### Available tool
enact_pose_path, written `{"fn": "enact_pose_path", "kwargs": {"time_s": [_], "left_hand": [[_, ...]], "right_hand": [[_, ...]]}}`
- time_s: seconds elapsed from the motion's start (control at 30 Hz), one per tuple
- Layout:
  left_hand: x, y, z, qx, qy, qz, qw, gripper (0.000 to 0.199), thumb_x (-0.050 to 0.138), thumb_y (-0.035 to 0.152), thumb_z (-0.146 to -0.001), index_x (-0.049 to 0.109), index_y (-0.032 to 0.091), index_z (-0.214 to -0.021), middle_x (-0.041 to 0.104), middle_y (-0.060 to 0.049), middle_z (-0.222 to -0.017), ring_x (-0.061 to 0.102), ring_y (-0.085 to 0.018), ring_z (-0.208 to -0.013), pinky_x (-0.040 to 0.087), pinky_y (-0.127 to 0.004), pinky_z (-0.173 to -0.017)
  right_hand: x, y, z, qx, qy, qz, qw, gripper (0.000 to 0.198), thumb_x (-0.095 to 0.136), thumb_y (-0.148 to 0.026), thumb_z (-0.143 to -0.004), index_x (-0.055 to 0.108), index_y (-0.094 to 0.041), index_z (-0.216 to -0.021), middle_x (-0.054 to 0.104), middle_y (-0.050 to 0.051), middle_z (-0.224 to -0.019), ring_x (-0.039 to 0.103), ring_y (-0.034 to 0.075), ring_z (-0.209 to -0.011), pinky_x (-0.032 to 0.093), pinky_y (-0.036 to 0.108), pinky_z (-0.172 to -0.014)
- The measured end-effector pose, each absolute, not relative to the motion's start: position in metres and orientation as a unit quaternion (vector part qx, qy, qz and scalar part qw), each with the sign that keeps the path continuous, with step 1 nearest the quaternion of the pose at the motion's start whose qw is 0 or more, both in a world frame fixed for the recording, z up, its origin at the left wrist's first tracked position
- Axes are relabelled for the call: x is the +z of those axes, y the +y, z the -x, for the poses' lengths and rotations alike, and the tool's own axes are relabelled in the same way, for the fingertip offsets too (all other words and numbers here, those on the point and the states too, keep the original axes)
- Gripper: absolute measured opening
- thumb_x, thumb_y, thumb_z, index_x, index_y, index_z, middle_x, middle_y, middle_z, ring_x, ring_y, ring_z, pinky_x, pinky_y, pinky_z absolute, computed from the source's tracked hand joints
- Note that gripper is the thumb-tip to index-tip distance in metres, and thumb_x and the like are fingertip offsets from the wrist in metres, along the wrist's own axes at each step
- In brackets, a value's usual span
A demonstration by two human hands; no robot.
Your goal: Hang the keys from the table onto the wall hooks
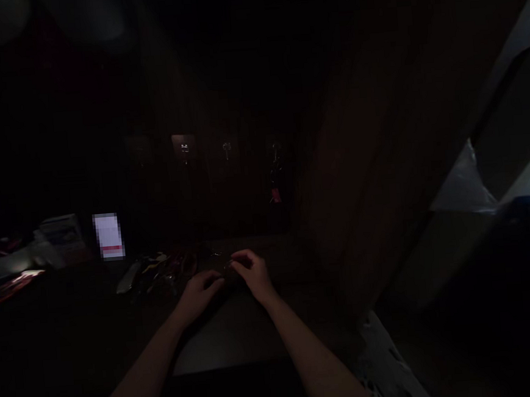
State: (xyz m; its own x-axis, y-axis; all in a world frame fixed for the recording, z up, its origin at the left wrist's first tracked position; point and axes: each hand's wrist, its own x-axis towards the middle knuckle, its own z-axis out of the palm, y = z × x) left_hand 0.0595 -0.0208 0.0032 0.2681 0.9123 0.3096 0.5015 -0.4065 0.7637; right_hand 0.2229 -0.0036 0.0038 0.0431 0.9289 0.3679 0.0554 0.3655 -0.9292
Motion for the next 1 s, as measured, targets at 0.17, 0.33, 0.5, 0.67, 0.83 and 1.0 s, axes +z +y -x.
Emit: {"fn": "enact_pose_path", "kwargs": {"time_s": [0.17, 0.33, 0.5, 0.67, 0.83, 1.0], "left_hand": [[0.0066, -0.0218, -0.0587, 0.391, 0.463, -0.725, 0.327, 0.033, 0.042, 0.041, -0.082, 0.062, 0.019, -0.068, 0.068, -0.001, -0.069, 0.059, -0.016, -0.072, 0.041, -0.025, -0.073], [0.0083, -0.0231, -0.0568, 0.399, 0.45, -0.705, 0.376, 0.041, 0.038, 0.044, -0.084, 0.063, 0.018, -0.065, 0.069, -0.002, -0.072, 0.059, -0.016, -0.075, 0.041, -0.026, -0.077], [0.0085, -0.0244, -0.0562, 0.408, 0.442, -0.685, 0.412, 0.046, 0.035, 0.047, -0.085, 0.066, 0.017, -0.068, 0.069, -0.003, -0.068, 0.061, -0.019, -0.079, 0.041, -0.028, -0.082], [0.0066, -0.0236, -0.0563, 0.41, 0.431, -0.687, 0.417, 0.049, 0.035, 0.048, -0.085, 0.066, 0.017, -0.063, 0.069, -0.003, -0.066, 0.061, -0.018, -0.074, 0.042, -0.027, -0.078], [0.0042, -0.0213, -0.0566, 0.399, 0.447, -0.694, 0.4, 0.049, 0.034, 0.05, -0.085, 0.066, 0.017, -0.067, 0.068, -0.002, -0.066, 0.06, -0.018, -0.072, 0.041, -0.026, -0.072], [0.006, -0.0208, -0.0555, 0.404, 0.473, -0.693, 0.364, 0.052, 0.03, 0.051, -0.085, 0.062, 0.018, -0.062, 0.066, -0.001, -0.062, 0.059, -0.016, -0.068, 0.04, -0.026, -0.071]], "right_hand": [[0.0036, -0.003, -0.2241, 0.361, -0.599, 0.445, 0.559, 0.017, 0.06, -0.032, -0.069, 0.065, -0.02, -0.08, 0.066, 0.001, -0.076, 0.061, 0.015, -0.069, 0.048, 0.028, -0.066], [0.0058, -0.0069, -0.2229, 0.386, -0.613, 0.432, 0.537, 0.021, 0.052, -0.027, -0.073, 0.067, -0.02, -0.086, 0.068, 0.001, -0.081, 0.061, 0.015, -0.07, 0.047, 0.027, -0.065], [0.0063, -0.0074, -0.2232, 0.345, -0.642, 0.429, 0.534, 0.016, 0.055, -0.027, -0.073, 0.067, -0.022, -0.082, 0.067, 0.001, -0.083, 0.06, 0.017, -0.082, 0.045, 0.029, -0.077], [0.0056, -0.0079, -0.2212, 0.314, -0.64, 0.429, 0.556, 0.012, 0.057, -0.031, -0.072, 0.064, -0.023, -0.076, 0.063, 0.0, -0.078, 0.058, 0.016, -0.076, 0.047, 0.027, -0.07], [0.005, -0.0094, -0.2184, 0.394, -0.604, 0.415, 0.555, 0.017, 0.057, -0.037, -0.072, 0.061, -0.022, -0.079, 0.062, -0.002, -0.069, 0.055, 0.012, -0.056, 0.043, 0.022, -0.046], [0.0047, -0.0039, -0.2219, 0.38, -0.58, 0.422, 0.584, 0.017, 0.059, -0.035, -0.07, 0.063, -0.021, -0.079, 0.063, -0.001, -0.068, 0.057, 0.013, -0.057, 0.046, 0.024, -0.049]]}}
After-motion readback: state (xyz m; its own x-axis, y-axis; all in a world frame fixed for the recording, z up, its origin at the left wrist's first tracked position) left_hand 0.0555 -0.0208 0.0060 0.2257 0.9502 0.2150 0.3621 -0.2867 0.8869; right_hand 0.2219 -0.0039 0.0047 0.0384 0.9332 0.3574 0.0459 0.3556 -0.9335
